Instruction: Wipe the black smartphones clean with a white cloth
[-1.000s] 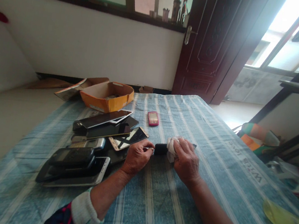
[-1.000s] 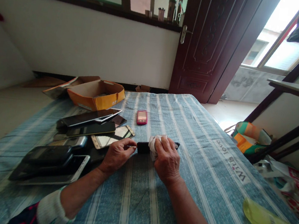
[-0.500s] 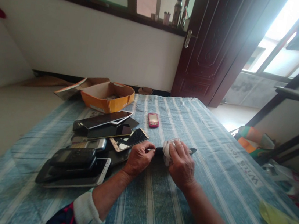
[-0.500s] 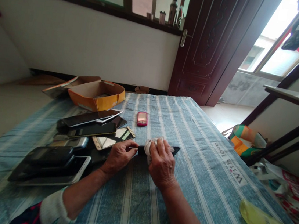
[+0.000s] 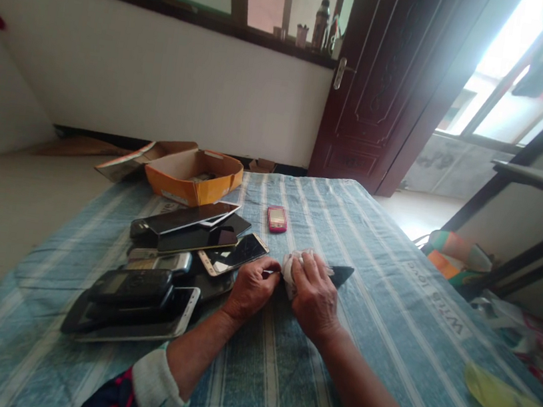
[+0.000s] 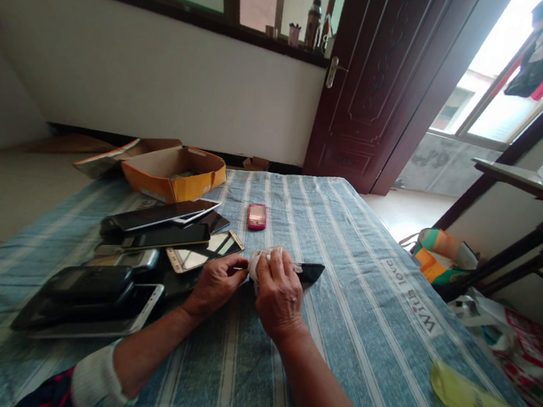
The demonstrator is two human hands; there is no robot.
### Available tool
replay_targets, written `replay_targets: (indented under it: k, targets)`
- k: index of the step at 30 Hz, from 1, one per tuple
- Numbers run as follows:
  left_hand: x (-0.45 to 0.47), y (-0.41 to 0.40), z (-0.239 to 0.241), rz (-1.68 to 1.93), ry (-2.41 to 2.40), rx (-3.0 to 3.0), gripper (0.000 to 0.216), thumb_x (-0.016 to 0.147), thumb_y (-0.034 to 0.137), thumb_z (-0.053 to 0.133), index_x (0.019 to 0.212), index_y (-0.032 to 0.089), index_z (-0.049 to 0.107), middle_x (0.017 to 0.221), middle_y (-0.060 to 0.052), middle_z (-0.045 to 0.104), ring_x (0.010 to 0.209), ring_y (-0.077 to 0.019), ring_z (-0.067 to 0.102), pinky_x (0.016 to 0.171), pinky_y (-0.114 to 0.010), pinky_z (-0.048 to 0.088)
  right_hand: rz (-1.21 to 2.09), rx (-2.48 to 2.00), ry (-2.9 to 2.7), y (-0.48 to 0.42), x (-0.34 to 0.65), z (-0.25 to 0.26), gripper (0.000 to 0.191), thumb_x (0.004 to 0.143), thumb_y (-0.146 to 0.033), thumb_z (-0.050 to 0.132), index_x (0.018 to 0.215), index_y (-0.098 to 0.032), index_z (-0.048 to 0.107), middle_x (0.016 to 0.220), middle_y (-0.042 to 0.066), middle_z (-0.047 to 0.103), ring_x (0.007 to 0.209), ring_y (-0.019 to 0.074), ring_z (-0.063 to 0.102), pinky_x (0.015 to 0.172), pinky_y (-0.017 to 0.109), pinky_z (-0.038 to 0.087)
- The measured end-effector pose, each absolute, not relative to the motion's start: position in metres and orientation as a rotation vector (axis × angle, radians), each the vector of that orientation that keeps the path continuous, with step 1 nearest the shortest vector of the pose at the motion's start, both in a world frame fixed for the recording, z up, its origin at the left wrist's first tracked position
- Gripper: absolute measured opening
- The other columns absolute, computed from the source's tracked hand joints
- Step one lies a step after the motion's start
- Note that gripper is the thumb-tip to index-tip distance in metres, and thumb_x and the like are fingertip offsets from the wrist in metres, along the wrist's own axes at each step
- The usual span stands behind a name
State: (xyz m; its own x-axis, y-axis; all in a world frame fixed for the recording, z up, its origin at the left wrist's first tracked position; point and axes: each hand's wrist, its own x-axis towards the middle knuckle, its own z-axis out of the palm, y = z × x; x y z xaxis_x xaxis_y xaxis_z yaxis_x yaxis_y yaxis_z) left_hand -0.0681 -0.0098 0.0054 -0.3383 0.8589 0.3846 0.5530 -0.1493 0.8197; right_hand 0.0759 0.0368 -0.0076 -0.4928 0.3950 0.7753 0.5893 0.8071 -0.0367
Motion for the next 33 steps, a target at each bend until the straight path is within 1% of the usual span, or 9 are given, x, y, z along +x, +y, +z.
replay_targets:
  k: [3,8,17,21,25,28,30,33]
  targets:
    - [-0.068,-0.01,0.007,1.492,1.817,1.597,0.014,0.071,0.015,0.055,0.073,0.018,0.069,0.073,0.0,0.072,0.068,-0.016,0.067,0.066,-0.023,0.052,-0.282,-0.739,-2.167,0.037,0.073,-0.007,0.037,0.088,-0.008,0.042,0.118,-0.012,0.062,0.12,0.017,0.061,0.124,0.03,0.049,0.099,0.043,0.047]
    - [-0.068,-0.01,0.007,1.497,1.801,1.591,0.013,0.072,0.017,0.055,0.074,0.018,0.068,0.074,-0.001,0.073,0.067,-0.0161,0.067,0.066,-0.024,0.052,-0.248,-0.752,-2.179,0.037,0.072,-0.005,0.037,0.087,-0.009,0.044,0.119,-0.01,0.061,0.121,0.018,0.061,0.123,0.0316,0.048,0.099,0.043,0.047]
    - [-0.067,-0.01,0.008,1.512,1.764,1.579,0.013,0.072,0.017,0.055,0.074,0.017,0.068,0.076,-0.001,0.072,0.07,-0.0164,0.067,0.068,-0.024,0.054,-0.169,-0.768,-2.196,0.037,0.074,-0.003,0.039,0.086,-0.009,0.046,0.122,-0.013,0.06,0.121,0.015,0.06,0.123,0.0298,0.047,0.1,0.042,0.046]
    - [-0.064,-0.011,0.01,1.502,1.705,1.56,0.017,0.072,0.017,0.055,0.081,0.017,0.069,0.08,-0.002,0.073,0.072,-0.0167,0.068,0.068,-0.024,0.055,-0.152,-0.768,-2.212,0.037,0.078,-0.003,0.039,0.087,-0.01,0.047,0.124,-0.015,0.059,0.123,0.013,0.06,0.122,0.0289,0.048,0.1,0.04,0.046]
    - [-0.062,-0.011,0.012,1.503,1.622,1.527,0.019,0.073,0.021,0.057,0.086,0.016,0.07,0.086,-0.004,0.073,0.075,-0.0173,0.069,0.069,-0.025,0.056,-0.165,-0.776,-2.211,0.036,0.078,-0.002,0.039,0.087,-0.013,0.05,0.125,-0.016,0.058,0.124,0.013,0.06,0.124,0.0286,0.048,0.101,0.04,0.046]
    - [-0.062,-0.01,0.011,1.514,1.588,1.519,0.018,0.075,0.025,0.059,0.087,0.016,0.07,0.087,-0.005,0.074,0.075,-0.0177,0.069,0.069,-0.026,0.057,-0.197,-0.774,-2.208,0.038,0.079,-0.004,0.039,0.086,-0.011,0.049,0.125,-0.015,0.058,0.125,0.013,0.06,0.125,0.0291,0.047,0.101,0.04,0.046]
    - [-0.062,-0.009,0.01,1.52,1.591,1.519,0.018,0.076,0.028,0.06,0.086,0.017,0.069,0.086,-0.004,0.074,0.074,-0.0179,0.069,0.069,-0.027,0.057,-0.232,-0.786,-2.195,0.041,0.083,-0.007,0.04,0.086,-0.009,0.048,0.125,-0.015,0.058,0.126,0.013,0.06,0.126,0.0291,0.047,0.1,0.041,0.046]
    - [-0.062,-0.008,0.008,1.514,1.644,1.506,0.018,0.076,0.033,0.062,0.082,0.017,0.069,0.079,-0.004,0.073,0.069,-0.018,0.069,0.066,-0.026,0.056,-0.285,-0.833,-2.155,0.049,0.095,-0.01,0.042,0.086,-0.007,0.045,0.124,-0.017,0.059,0.124,0.012,0.061,0.125,0.0286,0.048,0.1,0.041,0.046]
